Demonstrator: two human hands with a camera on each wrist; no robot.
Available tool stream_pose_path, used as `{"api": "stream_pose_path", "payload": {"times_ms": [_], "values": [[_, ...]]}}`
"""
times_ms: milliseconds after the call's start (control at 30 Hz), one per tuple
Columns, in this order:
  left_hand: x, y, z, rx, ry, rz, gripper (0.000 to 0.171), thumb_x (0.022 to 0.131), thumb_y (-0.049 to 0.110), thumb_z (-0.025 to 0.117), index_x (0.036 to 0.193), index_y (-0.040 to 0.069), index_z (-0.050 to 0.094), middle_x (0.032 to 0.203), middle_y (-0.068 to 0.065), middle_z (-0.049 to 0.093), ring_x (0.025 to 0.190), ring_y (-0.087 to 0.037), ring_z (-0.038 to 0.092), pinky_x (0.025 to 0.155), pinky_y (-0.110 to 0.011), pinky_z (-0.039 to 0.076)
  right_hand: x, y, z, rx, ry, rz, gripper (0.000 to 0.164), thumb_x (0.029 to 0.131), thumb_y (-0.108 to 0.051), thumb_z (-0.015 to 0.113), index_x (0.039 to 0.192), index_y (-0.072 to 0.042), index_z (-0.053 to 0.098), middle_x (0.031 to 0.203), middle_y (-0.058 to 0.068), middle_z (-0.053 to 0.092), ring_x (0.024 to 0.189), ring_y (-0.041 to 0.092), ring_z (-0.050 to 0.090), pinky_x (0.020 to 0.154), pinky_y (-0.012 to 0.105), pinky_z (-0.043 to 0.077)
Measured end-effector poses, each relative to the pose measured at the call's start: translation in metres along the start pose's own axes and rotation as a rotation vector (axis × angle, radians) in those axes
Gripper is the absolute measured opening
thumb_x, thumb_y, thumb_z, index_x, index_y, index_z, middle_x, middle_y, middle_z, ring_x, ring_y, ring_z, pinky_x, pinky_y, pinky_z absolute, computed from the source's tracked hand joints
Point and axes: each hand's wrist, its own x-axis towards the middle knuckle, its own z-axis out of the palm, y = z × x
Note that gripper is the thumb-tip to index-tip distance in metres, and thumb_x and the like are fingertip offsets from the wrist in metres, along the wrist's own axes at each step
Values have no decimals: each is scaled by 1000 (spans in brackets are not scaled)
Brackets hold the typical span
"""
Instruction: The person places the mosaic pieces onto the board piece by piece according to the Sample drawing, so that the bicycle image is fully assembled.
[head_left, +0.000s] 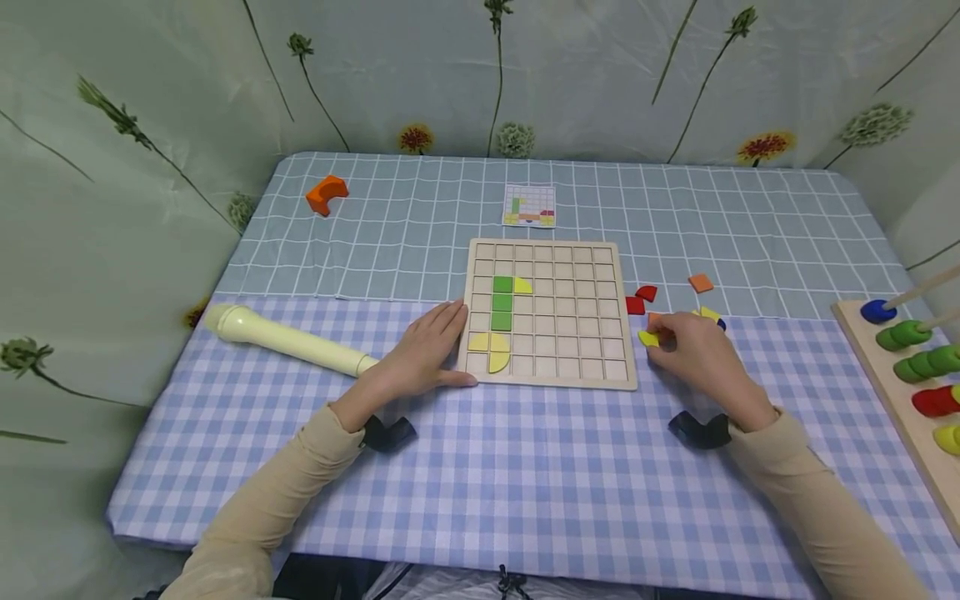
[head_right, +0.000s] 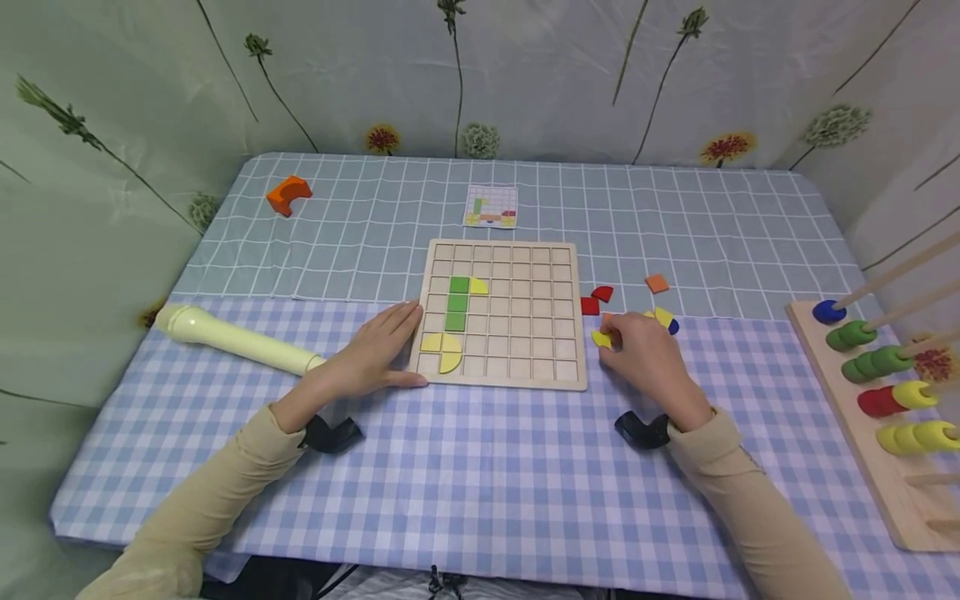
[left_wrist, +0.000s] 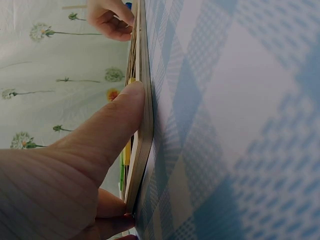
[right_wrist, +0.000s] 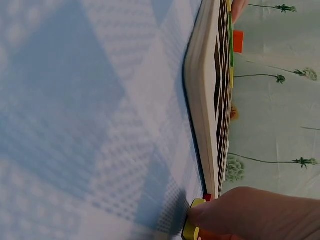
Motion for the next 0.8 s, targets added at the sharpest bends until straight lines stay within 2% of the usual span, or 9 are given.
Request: {"api": "stream_pose_path", "payload": {"times_ms": [233, 400, 633, 800], "values": [[0, 0, 1, 10, 6, 6, 101, 81, 48, 67, 149, -4, 14, 157, -20, 15, 145, -39, 16, 115, -55, 22, 0, 0, 1, 5, -2, -5, 22, 76, -9, 68, 94, 3, 68, 81, 16, 65, 71, 21, 53, 65, 33, 47], [0, 0, 1, 2, 6, 6, 100, 81, 48, 67, 149, -4, 14, 157, -20, 15, 145, -38, 15, 114, -55, 22, -3, -5, 2, 9, 41, -50, 19, 75, -10, 69, 90, 2, 68, 75, 13, 64, 66, 19, 52, 60, 27, 41], [1, 0, 0, 0, 4, 4, 101, 81, 49, 67, 149, -3, 13, 157, -19, 14, 145, -38, 15, 115, -55, 22, -4, -24, 2, 41, 67, -110, 19, 74, -9, 66, 90, 1, 68, 73, 11, 62, 60, 16, 48, 55, 24, 37], [1, 0, 0, -1, 7, 5, 102, 80, 49, 68, 149, -3, 13, 157, -20, 15, 145, -38, 15, 114, -56, 23, -1, -43, 8, 11, 100, -169, 17, 73, -10, 65, 88, -2, 68, 71, 8, 62, 57, 13, 46, 53, 21, 34]]}}
